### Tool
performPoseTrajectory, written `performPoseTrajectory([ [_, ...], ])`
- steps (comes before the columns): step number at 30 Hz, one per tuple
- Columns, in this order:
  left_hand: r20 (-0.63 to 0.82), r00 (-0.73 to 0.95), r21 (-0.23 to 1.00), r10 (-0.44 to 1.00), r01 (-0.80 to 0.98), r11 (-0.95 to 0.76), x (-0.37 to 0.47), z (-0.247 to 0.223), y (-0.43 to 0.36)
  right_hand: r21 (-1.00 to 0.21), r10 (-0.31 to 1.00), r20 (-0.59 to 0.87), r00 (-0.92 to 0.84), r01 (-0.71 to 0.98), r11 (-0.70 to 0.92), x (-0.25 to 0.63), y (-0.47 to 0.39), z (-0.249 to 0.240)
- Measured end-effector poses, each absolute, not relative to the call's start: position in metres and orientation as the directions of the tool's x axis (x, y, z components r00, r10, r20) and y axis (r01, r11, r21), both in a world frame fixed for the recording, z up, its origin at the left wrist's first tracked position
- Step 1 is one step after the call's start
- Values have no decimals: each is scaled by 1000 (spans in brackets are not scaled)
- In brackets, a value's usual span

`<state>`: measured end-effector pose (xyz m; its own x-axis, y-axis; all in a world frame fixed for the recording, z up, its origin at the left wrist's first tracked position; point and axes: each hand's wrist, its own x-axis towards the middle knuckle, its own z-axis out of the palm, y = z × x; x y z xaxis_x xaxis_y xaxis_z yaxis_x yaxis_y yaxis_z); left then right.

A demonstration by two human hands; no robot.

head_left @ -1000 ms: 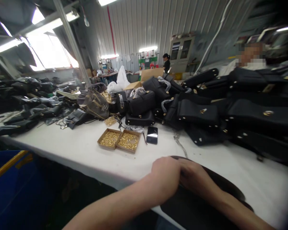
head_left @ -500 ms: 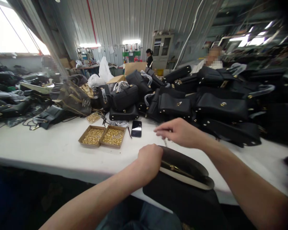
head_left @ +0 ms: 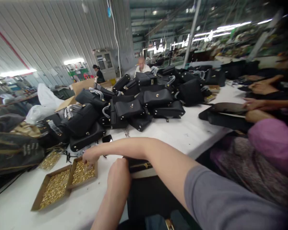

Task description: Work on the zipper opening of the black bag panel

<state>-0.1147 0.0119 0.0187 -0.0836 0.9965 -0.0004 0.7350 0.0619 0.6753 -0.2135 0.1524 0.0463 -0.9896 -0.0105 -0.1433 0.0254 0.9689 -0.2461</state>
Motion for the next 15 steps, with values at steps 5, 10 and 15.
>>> performPoseTrajectory([
  [5, -183, -126, 328, 975, 927, 182, -121, 27, 12, -270, -59, -180, -982, -9, 963, -242, 160, 0],
  [10, -144, -112, 203, 983, 969, 140, -112, 40, 11, -318, -142, -184, -973, -77, 945, -258, 168, -33],
  [15, -141, -125, 199, 982, 968, 152, -107, 42, 10, -337, -148, -159, -976, -87, 937, -263, 171, -44],
])
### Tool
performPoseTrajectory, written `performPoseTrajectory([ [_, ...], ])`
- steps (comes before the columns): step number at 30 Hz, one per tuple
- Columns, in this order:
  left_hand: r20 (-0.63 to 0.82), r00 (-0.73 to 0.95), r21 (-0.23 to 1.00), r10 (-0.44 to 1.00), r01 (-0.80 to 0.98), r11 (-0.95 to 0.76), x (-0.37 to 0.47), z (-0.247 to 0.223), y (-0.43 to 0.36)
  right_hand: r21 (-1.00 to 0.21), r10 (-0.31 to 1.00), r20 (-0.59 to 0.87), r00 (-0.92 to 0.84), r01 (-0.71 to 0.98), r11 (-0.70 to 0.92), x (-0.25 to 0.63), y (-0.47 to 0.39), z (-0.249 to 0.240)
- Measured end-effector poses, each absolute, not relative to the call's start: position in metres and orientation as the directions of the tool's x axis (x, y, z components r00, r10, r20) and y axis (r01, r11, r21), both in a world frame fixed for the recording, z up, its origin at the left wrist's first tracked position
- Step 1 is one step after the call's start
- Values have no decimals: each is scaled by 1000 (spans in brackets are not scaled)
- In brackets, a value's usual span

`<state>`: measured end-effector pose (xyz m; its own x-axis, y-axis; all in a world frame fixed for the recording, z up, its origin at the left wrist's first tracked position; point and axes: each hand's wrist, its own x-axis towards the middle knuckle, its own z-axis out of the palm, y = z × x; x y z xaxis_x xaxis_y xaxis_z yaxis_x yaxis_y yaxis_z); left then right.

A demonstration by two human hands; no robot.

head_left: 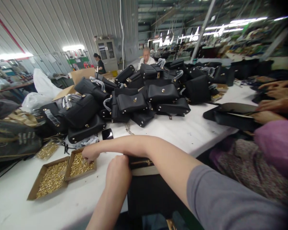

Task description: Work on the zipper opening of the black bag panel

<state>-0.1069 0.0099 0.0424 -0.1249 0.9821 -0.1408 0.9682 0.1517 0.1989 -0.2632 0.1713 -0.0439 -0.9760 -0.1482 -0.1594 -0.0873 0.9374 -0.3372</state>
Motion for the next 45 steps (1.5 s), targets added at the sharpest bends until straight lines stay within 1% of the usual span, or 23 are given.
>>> performPoseTrajectory([
  [3, -117, -126, 195, 985, 970, 148, -107, 41, 8, -372, -112, -108, -988, -65, 926, -265, 172, -41],
  [6, -103, -119, 194, 987, 971, 138, -107, 39, 7, -418, -46, -38, -998, -26, 908, -269, 173, -31],
  [12, -57, -127, 170, 990, 976, 135, -106, 32, 0, -497, 68, 116, -991, 2, 868, -249, 181, 14],
  [14, -60, -132, 173, 989, 975, 140, -107, 29, -5, -565, 103, 212, -972, -36, 824, -219, 184, 37],
  [16, -87, -137, 191, 987, 970, 152, -109, 27, -10, -722, 171, 323, -931, -125, 680, -172, 182, 61],
  [18, -100, -140, 231, 985, 960, 160, -111, 25, -16, -864, 279, 295, -914, -131, 485, -111, 174, 82],
  [19, -96, -141, 255, 985, 953, 161, -112, 23, -19, -912, 341, 268, -901, -123, 391, -78, 167, 90],
  [21, -72, -139, 302, 988, 941, 154, -112, 20, -23, -966, 475, 179, -862, -63, 250, -14, 149, 100],
  [23, -43, -133, 337, 990, 931, 140, -110, 17, -26, -985, 573, 57, -818, 50, 168, 40, 127, 99],
  [25, -14, -131, 360, 991, 924, 127, -108, 15, -28, -976, 658, -42, -752, 171, 134, 78, 103, 88],
  [26, 1, -132, 371, 991, 921, 122, -106, 14, -28, -960, 684, -57, -727, 229, 164, 90, 93, 79],
  [28, 39, -128, 407, 991, 908, 101, -105, 13, -31, -903, 725, -11, -689, 318, 289, 103, 75, 60],
  [30, 84, -111, 467, 990, 882, 59, -106, 12, -36, -845, 741, 75, -668, 353, 403, 103, 65, 43],
  [32, 112, -81, 526, 990, 850, 10, -109, 11, -44, -847, 746, 105, -657, 335, 414, 97, 61, 32],
  [34, 114, -45, 557, 992, 830, -26, -113, 11, -55, -908, 726, 27, -687, 287, 305, 88, 60, 25],
  [36, 110, -5, 563, 994, 824, -59, -117, 10, -66, -957, 671, -107, -733, 259, 130, 80, 59, 21],
  [39, 140, 24, 557, 990, 825, -99, -119, 6, -80, -953, 600, -285, -748, 286, -96, 71, 57, 15],
  [42, 188, -15, 537, 982, 839, -90, -115, -1, -88, -936, 566, -352, -746, 289, -202, 68, 57, 9],
  [45, 157, -164, 531, 974, 846, 57, -106, -5, -92, -935, 542, -349, -765, 249, -251, 68, 61, 2],
])
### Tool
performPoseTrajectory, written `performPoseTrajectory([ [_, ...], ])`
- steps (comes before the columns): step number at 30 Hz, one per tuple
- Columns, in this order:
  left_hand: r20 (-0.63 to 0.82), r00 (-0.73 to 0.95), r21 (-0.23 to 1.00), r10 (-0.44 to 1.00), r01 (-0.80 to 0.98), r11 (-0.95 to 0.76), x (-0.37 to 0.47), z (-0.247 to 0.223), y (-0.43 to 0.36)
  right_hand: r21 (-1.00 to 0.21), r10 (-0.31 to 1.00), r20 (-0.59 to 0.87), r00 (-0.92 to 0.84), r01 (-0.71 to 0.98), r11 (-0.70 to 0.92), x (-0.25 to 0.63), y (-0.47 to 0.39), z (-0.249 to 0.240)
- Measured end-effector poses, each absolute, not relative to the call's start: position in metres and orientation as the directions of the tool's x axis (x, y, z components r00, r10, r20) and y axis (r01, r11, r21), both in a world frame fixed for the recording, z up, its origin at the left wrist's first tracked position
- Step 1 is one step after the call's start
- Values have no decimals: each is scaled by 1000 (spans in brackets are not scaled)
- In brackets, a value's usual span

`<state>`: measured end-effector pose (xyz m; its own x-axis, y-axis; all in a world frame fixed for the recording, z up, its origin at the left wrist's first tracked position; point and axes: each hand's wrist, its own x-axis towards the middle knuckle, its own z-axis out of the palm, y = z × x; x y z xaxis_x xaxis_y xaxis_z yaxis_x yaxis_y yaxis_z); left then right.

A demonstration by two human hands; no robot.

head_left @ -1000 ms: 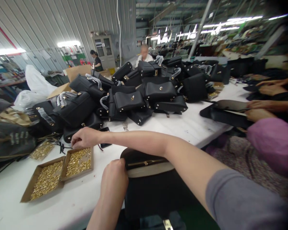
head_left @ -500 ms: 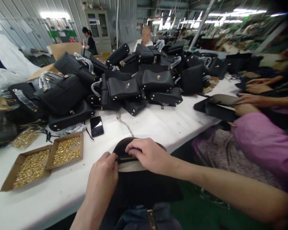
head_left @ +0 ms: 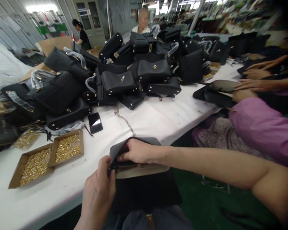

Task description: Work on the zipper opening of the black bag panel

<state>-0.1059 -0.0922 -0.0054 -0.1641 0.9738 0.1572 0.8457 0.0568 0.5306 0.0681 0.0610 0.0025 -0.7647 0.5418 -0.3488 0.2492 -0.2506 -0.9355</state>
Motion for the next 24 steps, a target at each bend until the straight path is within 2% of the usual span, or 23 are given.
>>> performPoseTrajectory([
  [3, 99, -308, 593, 946, 782, 192, -98, -4, -93, -940, 528, -319, -787, 193, -280, 68, 63, -1],
  [5, 91, -328, 630, 940, 750, 201, -96, -1, -92, -940, 519, -310, -797, 176, -293, 68, 64, 0],
  [14, 128, -281, 670, 951, 732, 126, -101, -6, -90, -894, 458, -418, -785, 265, -362, 61, 70, 7],
  [20, 139, -260, 693, 956, 715, 94, -103, -9, -90, -868, 468, -483, -740, 333, -370, 60, 74, 11],
  [24, 121, -277, 701, 953, 704, 115, -103, -8, -89, -868, 444, -471, -762, 312, -387, 58, 76, 7],
])
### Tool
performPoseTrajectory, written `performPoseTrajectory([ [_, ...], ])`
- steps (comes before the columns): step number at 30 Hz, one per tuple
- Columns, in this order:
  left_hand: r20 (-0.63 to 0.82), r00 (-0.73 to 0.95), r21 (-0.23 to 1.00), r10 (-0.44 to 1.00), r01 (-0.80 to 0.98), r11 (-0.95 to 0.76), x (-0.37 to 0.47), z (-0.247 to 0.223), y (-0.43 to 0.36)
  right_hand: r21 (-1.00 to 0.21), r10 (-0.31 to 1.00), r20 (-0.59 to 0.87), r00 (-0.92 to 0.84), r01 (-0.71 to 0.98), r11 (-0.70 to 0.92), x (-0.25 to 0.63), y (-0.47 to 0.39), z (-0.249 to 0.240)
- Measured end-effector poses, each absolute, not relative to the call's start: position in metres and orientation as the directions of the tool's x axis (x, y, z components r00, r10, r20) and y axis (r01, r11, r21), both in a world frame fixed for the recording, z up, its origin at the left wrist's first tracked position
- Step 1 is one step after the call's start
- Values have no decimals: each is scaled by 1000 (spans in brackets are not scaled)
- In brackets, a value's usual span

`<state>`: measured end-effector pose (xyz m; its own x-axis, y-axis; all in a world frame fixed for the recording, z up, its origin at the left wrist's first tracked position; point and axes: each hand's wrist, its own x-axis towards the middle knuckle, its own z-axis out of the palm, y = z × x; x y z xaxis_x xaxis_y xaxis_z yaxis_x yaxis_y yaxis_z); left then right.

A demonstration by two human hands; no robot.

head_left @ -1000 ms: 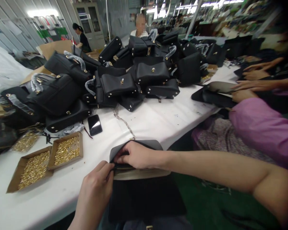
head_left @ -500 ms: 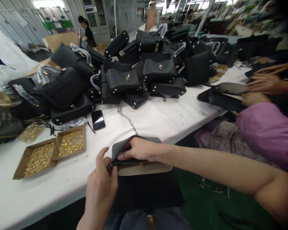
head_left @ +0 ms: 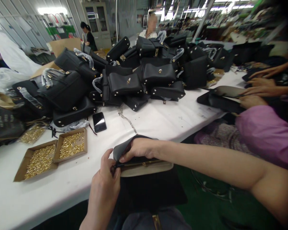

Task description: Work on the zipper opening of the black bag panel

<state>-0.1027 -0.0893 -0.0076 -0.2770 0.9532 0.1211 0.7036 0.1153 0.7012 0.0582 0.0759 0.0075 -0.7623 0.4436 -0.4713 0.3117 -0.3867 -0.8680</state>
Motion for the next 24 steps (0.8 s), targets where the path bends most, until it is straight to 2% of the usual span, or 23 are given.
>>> performPoseTrajectory([
  [4, 121, -287, 704, 950, 699, 122, -102, -9, -90, -861, 425, -477, -769, 313, -400, 57, 77, 1],
  [12, 120, -303, 723, 945, 679, 126, -104, -20, -95, -835, 434, -547, -715, 431, -343, 54, 81, 8],
  [16, 150, -264, 736, 953, 673, 71, -108, -24, -98, -827, 393, -561, -729, 467, -314, 52, 83, 9],
  [24, 175, -290, 741, 941, 668, 69, -103, -18, -98, -855, 354, -513, -782, 426, -296, 54, 82, 9],
])
